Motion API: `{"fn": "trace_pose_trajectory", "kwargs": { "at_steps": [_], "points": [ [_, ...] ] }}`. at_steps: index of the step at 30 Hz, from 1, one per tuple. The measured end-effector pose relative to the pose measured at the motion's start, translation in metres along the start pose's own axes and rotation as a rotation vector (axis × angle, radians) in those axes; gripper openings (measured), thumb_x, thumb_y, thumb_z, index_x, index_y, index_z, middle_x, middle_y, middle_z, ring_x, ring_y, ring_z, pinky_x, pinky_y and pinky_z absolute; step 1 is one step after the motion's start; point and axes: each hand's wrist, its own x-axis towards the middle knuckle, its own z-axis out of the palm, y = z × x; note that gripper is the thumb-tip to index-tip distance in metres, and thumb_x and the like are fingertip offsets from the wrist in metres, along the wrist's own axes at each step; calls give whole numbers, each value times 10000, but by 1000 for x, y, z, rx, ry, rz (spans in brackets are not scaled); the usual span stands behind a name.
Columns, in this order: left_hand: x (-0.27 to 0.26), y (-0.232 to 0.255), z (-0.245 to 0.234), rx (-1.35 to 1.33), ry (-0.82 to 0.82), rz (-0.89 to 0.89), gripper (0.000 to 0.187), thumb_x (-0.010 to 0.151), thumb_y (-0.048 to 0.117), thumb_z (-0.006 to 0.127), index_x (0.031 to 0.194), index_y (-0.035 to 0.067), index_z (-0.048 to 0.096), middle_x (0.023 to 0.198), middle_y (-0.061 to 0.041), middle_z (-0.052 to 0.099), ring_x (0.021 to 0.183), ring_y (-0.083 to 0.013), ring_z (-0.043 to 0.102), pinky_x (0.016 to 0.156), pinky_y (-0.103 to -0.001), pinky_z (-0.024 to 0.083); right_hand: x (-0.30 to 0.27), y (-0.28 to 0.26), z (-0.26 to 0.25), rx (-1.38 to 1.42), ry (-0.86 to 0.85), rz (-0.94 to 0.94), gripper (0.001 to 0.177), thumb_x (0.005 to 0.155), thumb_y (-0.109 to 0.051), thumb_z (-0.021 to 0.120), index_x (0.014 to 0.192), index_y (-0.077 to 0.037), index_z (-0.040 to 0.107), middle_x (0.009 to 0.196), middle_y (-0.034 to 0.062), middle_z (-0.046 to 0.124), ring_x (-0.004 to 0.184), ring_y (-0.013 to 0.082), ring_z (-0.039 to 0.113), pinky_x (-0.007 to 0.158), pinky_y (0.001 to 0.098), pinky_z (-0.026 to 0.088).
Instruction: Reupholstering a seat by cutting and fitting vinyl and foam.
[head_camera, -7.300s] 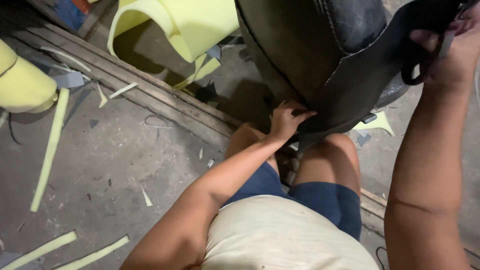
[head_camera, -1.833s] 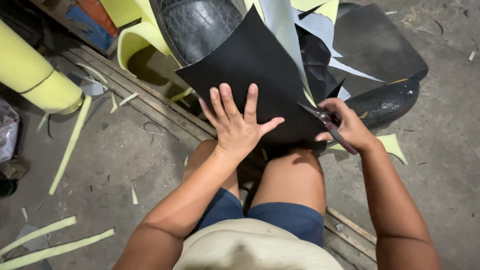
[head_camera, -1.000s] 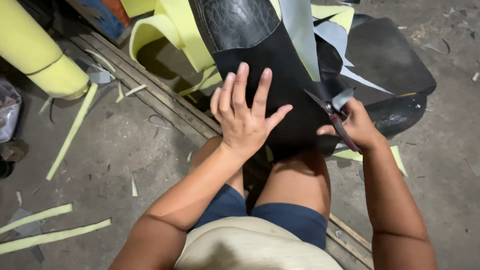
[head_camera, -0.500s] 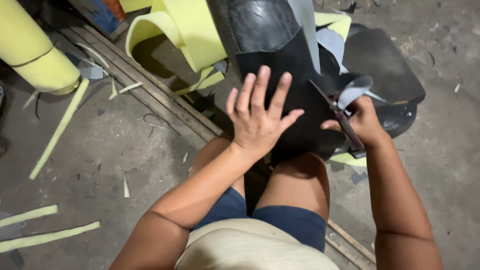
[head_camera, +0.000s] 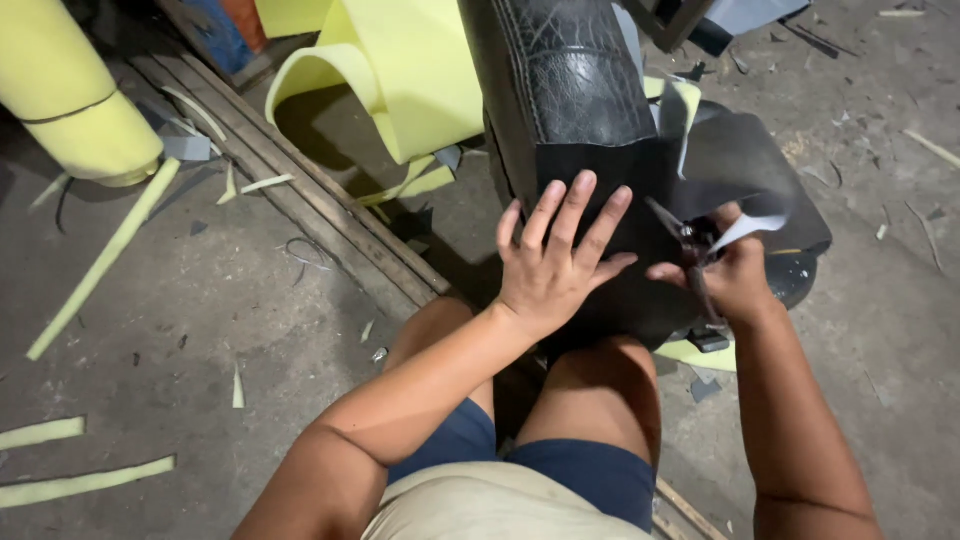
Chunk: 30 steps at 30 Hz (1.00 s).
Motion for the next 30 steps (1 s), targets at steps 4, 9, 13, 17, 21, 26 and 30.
{"fn": "trace_pose_trajectory", "kwargs": {
  "at_steps": [4,9,13,17,21,26,30],
  "points": [
    [-3,-2,0,-72,22,-5,616,1054,615,395,1456,178,561,1533,-89,528,1406,-278,469,1085,-557,443,-6,4,1,-156,125,-114,781,637,-183,1003,1263,33,589,1036,219,639,978,401,622,819,492,493],
    [-3,-6,-1,-102,32,17,474,1117,465,321,1324,191,647,1510,-91,548,1393,-286,471,1073,-554,434,-16,-1,7,-354,299,-422,594,770,-242,960,1231,-8,667,956,169,660,835,364,557,763,455,456],
    [-1,-4,1,-109,70,12,508,1129,470,257,1238,200,673,1561,-92,504,1404,-305,462,1053,-580,434,5,-75,16,-110,166,-90,478,842,-124,883,1248,-56,641,1140,136,667,975,305,639,879,374,498],
    [7,-4,-3,-1,59,-4,545,1111,543,205,1421,337,603,1548,-62,511,1405,-297,459,1060,-570,446,8,-33,10,291,-69,126,714,712,-239,910,1311,-61,564,1077,107,680,1007,188,629,915,324,486],
    [5,-6,-4,1,50,16,515,1112,530,244,1471,339,562,1553,-71,513,1403,-298,474,1069,-579,463,28,-52,4,-50,21,-175,554,793,-174,892,1227,2,595,1017,220,604,917,377,605,813,451,477],
    [3,-5,-2,-75,94,1,409,1111,419,356,1339,225,635,1483,-83,575,1389,-284,497,1062,-611,464,44,-65,-5,-127,-1,-280,537,819,-231,883,1225,11,627,976,195,555,796,379,537,730,457,460],
    [5,-9,-14,-112,-1,9,360,1116,405,387,1259,223,663,1528,-46,517,1421,-255,462,1070,-604,466,42,-82,-13,-209,-32,-282,349,862,-102,757,1165,42,661,935,199,594,761,344,530,698,427,425]
  ]
}}
